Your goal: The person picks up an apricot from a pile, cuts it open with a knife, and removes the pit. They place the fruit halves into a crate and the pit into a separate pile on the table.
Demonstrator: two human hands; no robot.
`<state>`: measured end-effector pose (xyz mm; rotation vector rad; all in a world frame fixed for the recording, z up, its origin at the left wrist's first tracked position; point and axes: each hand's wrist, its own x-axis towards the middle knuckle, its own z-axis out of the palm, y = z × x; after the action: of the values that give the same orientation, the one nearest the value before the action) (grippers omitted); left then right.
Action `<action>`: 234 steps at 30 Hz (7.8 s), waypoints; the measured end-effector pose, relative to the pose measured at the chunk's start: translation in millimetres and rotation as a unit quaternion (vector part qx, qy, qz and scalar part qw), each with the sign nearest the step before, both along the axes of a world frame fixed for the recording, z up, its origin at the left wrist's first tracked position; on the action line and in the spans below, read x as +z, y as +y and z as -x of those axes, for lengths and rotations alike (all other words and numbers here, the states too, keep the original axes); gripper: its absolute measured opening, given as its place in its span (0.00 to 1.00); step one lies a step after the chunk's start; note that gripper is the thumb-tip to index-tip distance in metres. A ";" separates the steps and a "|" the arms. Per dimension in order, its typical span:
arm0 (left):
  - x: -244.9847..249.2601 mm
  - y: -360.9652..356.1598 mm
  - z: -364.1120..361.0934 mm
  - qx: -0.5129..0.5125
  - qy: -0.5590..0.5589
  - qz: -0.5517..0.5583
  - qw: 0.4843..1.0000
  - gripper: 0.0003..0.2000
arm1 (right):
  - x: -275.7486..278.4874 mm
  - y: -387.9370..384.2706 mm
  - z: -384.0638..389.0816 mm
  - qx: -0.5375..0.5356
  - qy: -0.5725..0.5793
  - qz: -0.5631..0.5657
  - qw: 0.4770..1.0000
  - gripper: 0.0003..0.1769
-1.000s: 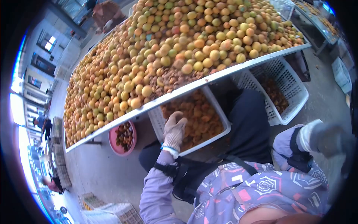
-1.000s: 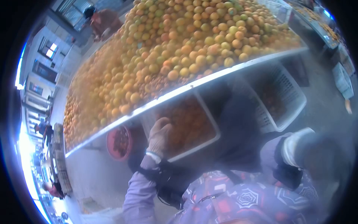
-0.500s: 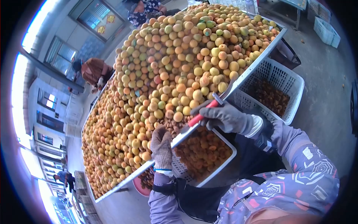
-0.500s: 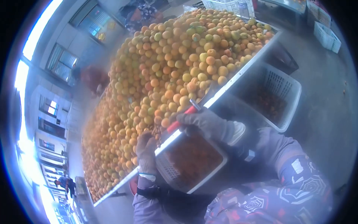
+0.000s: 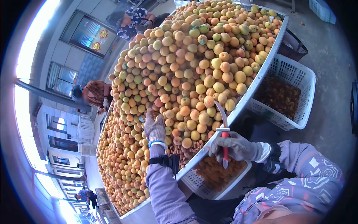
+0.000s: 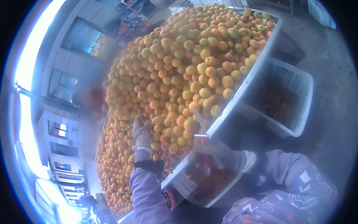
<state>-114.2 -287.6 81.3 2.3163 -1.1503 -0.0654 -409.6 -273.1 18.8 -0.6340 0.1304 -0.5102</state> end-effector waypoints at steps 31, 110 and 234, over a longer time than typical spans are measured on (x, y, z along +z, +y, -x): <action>18.8 85.2 57.0 -0.119 0.594 0.249 0.756 0.27 | 20.0 2.5 -5.5 0.085 0.199 0.120 0.969 0.22; -97.9 262.0 150.8 0.027 0.563 0.235 0.792 0.16 | -60.4 170.7 -40.6 0.045 0.243 0.395 0.885 0.20; -109.0 267.4 158.0 0.087 0.691 0.271 0.664 0.18 | -30.1 165.5 -22.4 0.250 0.336 0.266 0.869 0.23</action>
<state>-272.2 -20.2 -27.7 1.1483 -0.0586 -1.0453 -387.2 -107.7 -11.3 -1.3313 0.4792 0.2179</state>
